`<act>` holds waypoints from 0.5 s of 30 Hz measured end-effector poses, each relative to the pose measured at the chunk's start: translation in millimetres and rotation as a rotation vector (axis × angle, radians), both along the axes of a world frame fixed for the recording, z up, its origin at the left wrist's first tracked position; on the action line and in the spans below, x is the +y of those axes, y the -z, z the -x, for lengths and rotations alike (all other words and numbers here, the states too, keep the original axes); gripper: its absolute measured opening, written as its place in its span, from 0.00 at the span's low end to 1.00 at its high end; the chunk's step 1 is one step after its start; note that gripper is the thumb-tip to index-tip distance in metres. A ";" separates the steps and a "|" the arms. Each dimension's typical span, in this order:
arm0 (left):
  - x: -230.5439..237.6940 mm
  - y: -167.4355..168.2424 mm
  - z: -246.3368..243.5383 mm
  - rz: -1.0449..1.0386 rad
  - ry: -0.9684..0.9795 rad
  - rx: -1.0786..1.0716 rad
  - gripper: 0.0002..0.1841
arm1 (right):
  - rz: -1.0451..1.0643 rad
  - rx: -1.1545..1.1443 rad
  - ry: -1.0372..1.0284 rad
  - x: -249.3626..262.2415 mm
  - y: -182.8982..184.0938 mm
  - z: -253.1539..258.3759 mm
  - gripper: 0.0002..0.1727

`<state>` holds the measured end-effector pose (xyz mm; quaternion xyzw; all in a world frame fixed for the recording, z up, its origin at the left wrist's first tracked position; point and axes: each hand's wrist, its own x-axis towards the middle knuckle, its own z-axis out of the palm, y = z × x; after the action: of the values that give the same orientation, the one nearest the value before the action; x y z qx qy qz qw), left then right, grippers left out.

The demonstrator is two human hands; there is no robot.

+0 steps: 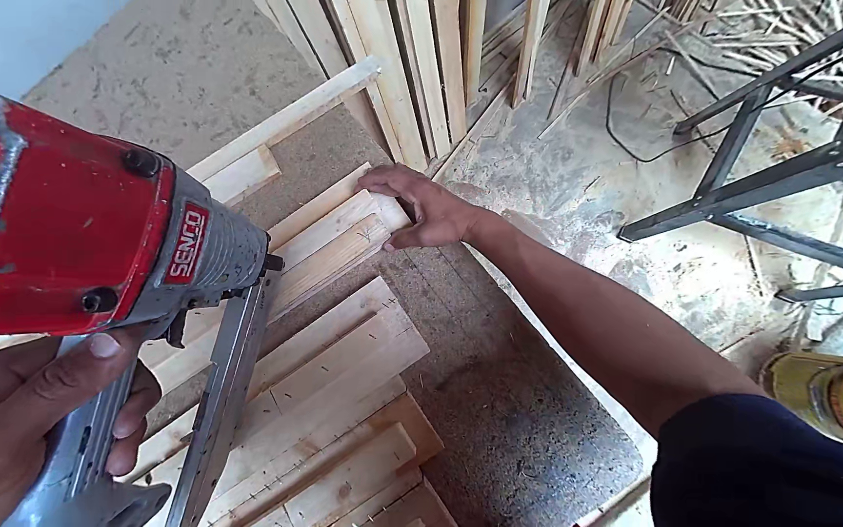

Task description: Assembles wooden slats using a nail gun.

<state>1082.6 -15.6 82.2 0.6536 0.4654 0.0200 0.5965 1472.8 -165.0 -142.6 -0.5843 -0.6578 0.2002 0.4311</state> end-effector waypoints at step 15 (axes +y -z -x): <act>-5.6 -19.7 -116.6 0.024 0.383 -0.052 0.25 | 0.063 0.042 0.066 0.4 4.1 5.9 0.54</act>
<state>1199.2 -21.2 101.8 0.7224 0.3171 -0.0824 0.6089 1466.9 -164.6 -146.7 -0.6145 -0.6226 0.2186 0.4325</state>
